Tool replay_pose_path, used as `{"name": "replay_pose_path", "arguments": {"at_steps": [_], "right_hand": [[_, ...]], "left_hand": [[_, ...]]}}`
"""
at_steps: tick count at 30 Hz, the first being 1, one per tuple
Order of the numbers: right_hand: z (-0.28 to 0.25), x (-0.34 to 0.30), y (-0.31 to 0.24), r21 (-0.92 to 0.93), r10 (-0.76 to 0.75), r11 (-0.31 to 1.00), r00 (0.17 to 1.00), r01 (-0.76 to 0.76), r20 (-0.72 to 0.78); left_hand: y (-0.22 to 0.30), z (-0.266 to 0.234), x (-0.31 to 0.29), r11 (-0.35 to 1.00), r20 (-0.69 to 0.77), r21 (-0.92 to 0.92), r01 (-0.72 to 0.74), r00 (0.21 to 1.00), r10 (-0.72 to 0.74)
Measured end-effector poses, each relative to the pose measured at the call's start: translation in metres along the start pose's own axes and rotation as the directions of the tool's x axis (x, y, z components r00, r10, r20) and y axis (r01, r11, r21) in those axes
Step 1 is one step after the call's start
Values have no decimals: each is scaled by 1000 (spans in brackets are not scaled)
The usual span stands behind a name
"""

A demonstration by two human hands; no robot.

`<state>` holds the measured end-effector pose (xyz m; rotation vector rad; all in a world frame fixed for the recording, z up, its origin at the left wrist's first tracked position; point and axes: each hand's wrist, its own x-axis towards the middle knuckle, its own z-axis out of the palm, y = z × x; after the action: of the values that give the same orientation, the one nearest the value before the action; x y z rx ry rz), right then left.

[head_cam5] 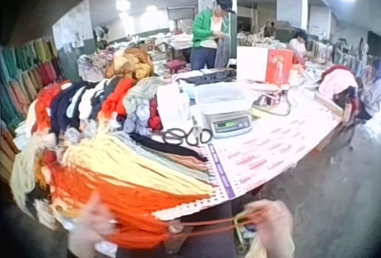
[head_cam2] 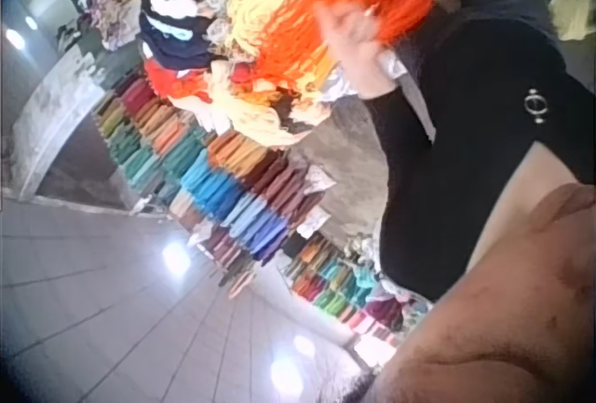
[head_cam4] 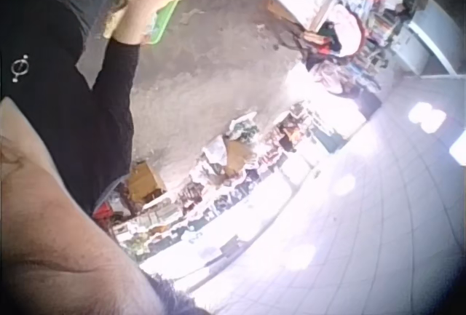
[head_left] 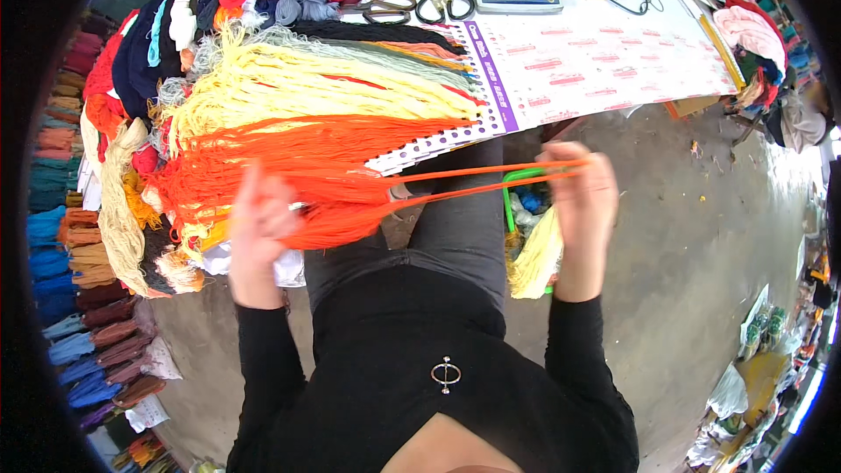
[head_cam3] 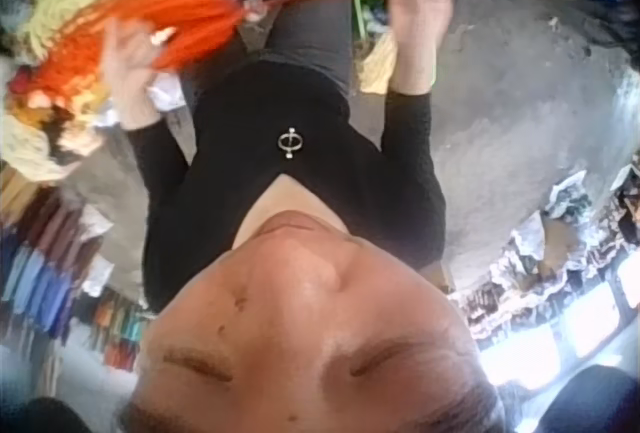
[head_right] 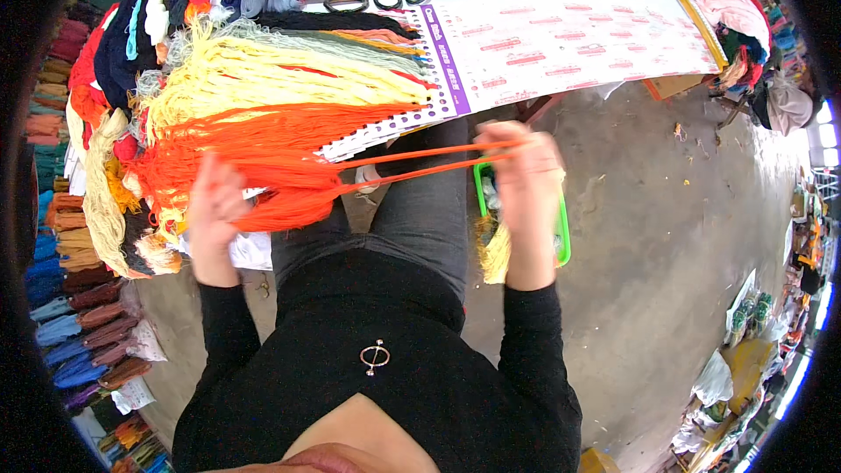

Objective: Measuring, cutting, and tying bundles of synthetic hair at a factory workstation.

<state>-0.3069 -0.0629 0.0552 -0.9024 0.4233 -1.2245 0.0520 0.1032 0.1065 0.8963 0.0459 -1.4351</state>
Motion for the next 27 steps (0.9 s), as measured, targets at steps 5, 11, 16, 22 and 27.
{"name": "replay_pose_path", "arguments": {"at_steps": [5,11,16,22,27], "right_hand": [[-115,30,-56,573,57,811,958,120,-282],[-341,22,-147,14,-350,909,779,417,-521],[-139,64,-98,-513,-354,855,812,80,-463],[-43,80,6,-809,222,583,972,-72,73],[-43,99,69,-899,242,402,927,173,286]], "left_hand": [[117,-97,-88,696,-352,108,-710,627,695],[173,-127,-120,175,67,425,-888,223,972],[79,8,-80,734,228,-395,-552,715,660],[-70,93,47,880,271,413,-236,954,128],[-119,113,107,866,188,487,115,954,-232]]}}
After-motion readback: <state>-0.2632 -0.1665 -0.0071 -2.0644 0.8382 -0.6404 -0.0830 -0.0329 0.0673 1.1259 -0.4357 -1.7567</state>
